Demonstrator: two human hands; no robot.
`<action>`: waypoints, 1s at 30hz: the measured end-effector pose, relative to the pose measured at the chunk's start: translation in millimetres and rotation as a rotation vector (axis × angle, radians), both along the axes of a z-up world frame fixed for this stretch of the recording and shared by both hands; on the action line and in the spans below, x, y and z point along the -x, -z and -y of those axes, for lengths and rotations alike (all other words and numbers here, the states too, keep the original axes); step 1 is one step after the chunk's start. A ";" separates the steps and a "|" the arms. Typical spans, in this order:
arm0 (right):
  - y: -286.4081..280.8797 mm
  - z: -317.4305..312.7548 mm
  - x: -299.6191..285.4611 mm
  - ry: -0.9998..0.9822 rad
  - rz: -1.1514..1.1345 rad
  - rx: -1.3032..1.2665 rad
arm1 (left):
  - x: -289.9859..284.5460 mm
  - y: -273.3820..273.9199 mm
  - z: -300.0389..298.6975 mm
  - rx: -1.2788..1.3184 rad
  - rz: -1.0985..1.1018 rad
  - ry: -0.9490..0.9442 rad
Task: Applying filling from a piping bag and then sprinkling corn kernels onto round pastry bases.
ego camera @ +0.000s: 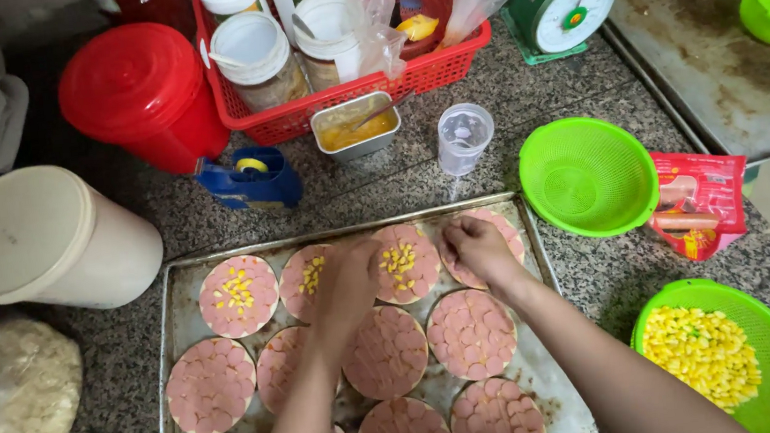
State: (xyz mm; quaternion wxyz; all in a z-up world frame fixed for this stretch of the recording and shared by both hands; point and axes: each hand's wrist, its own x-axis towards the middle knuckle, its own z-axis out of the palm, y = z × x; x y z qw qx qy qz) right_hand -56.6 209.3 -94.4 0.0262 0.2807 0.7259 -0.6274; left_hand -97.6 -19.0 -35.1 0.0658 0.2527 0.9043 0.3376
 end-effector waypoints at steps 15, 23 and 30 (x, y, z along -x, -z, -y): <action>-15.7 2.6 36.9 -0.359 0.317 -0.644 | -1.1 16.4 4.3 -0.012 0.103 -0.040; -30.3 20.1 42.9 -0.467 0.353 -0.736 | 12.4 32.2 20.7 -0.027 0.069 -0.063; -41.1 26.5 40.4 -0.415 0.269 -0.786 | 7.0 29.7 16.2 -0.042 0.057 -0.081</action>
